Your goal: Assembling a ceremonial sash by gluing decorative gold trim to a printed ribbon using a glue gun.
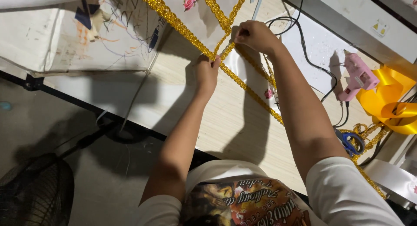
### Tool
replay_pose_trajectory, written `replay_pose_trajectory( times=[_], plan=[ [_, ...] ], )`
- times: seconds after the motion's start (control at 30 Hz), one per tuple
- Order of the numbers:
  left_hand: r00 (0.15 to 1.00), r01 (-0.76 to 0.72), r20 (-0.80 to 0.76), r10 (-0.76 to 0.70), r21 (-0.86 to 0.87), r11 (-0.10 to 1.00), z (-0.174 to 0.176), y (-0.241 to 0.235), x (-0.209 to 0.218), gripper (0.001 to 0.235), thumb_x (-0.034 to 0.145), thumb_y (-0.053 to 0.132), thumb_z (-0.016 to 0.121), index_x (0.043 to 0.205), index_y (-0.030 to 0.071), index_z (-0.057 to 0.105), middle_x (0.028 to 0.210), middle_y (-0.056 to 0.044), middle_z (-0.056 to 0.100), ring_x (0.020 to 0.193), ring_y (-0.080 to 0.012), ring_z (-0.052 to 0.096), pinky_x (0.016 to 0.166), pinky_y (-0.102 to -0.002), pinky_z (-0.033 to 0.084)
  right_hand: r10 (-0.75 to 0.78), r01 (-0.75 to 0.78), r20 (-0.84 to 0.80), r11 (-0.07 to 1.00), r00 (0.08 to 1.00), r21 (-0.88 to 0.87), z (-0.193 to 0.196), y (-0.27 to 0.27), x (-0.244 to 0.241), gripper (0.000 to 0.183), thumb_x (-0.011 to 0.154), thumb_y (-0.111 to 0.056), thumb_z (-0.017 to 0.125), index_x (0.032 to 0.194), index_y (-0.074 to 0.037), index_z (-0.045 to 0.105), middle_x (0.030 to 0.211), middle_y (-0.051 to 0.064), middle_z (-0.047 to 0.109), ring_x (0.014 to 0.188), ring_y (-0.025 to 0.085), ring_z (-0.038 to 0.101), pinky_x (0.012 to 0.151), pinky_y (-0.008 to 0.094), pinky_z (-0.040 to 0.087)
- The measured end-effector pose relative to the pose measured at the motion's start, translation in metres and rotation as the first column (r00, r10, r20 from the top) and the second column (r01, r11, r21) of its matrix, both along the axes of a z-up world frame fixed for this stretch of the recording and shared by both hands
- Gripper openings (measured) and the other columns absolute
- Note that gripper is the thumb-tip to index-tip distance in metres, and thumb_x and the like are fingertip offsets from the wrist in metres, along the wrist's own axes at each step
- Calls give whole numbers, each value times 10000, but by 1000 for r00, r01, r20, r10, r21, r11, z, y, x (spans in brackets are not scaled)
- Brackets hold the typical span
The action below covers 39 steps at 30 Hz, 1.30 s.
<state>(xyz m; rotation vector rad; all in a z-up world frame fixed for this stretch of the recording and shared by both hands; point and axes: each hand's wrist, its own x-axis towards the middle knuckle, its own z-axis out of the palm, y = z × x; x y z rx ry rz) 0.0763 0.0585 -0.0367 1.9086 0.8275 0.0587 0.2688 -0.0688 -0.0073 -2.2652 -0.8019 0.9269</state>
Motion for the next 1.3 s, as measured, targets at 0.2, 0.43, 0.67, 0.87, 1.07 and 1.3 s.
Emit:
replay_pose_trajectory(
  times=[0.2,0.43,0.67,0.87,1.07,1.3],
  plan=[
    [961,-28,274,-41,243,970,-21,-4,1,203,945,171,718,895,-26,716,729,-160,701,610,-287,693,550,-380,529,64,-54,123,995,990,-88,-3,0,3,233,925,-209,792,1039,-16,729,999,143,746,876,258,719,817,385,567],
    [986,32,150,-68,234,972,-39,-5,-5,234,966,166,748,872,-47,733,749,-212,701,677,-342,671,636,-423,535,48,-39,155,997,987,-60,-13,-2,4,214,905,-180,797,1024,-13,735,1006,150,742,875,266,725,817,379,577],
    [931,87,262,-256,520,850,3,-2,-32,162,987,144,693,1114,52,732,1024,-77,649,875,-238,658,704,-357,579,75,-68,229,997,970,-36,-15,0,1,209,887,-158,815,1001,-4,731,973,161,719,857,302,707,787,405,563],
    [932,138,168,-321,654,744,20,2,-37,162,943,129,740,1105,115,750,1008,-21,652,950,-218,643,763,-364,572,82,-75,252,997,964,-34,-14,1,-1,204,881,-143,813,1000,1,731,967,166,717,843,305,704,778,405,564],
    [914,132,184,-360,706,696,19,1,-38,163,951,116,738,1113,104,747,994,-13,634,953,-205,629,815,-364,566,77,-67,246,997,966,-50,-13,1,-1,212,886,-155,813,1008,-3,731,975,162,719,845,293,704,789,399,566],
    [891,89,244,-383,733,674,20,1,-40,166,944,87,742,1110,86,738,1005,-15,594,954,-214,609,835,-365,562,78,-55,251,993,965,-100,-9,6,-2,200,912,-170,794,1026,-16,738,984,163,717,848,303,701,796,410,558]
  ],
)
